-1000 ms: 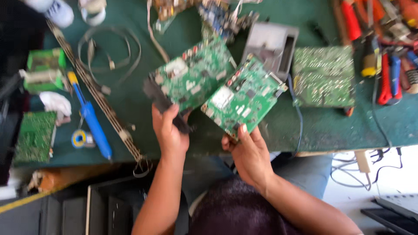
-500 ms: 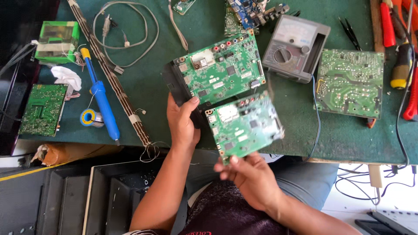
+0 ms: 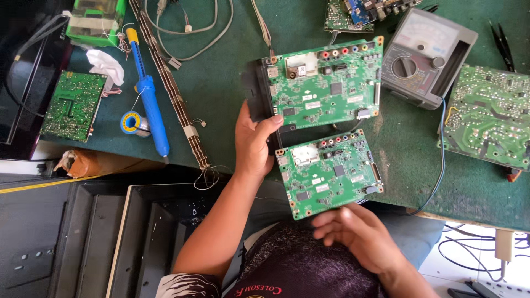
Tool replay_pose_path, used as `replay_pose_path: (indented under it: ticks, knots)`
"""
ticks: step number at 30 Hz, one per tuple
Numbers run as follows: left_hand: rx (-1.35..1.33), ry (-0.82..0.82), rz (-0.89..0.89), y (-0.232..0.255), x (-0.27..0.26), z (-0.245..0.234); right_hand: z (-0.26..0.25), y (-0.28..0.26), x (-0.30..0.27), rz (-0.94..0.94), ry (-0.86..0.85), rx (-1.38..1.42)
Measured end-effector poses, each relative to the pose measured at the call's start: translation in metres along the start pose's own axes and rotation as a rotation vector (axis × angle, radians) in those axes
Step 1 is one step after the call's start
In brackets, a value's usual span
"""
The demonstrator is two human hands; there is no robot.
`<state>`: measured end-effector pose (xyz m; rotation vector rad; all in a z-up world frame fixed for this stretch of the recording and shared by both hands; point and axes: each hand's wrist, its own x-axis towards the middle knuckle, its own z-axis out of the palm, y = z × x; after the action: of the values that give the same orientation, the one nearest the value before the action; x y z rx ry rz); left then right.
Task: The person tests a green circuit board using a multimeter, then picks up and compares several other circuit boards. They use a brush to clean dust off a brown circuit board and a green circuit board.
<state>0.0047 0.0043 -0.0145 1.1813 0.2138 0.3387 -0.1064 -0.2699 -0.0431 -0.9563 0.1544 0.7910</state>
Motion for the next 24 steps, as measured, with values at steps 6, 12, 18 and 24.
replay_pose_path:
  ticks: [6, 12, 18, 24]
  knots:
    - [-0.022, -0.001, -0.079, 0.014, -0.002, 0.008, -0.052, 0.023, -0.006, -0.178, 0.126, 0.228]
    - [-0.139, 0.010, -0.089, 0.009, 0.000, 0.012, -0.014, 0.016, 0.006, -0.047, 0.369, 0.165]
    - [-0.117, 0.037, -0.123, 0.017, -0.002, 0.013, -0.014, 0.008, -0.001, 0.007, 0.252, 0.002]
    - [-0.113, 0.047, -0.150, 0.015, 0.001, 0.013, -0.021, 0.004, -0.026, -0.176, 0.178, -0.044]
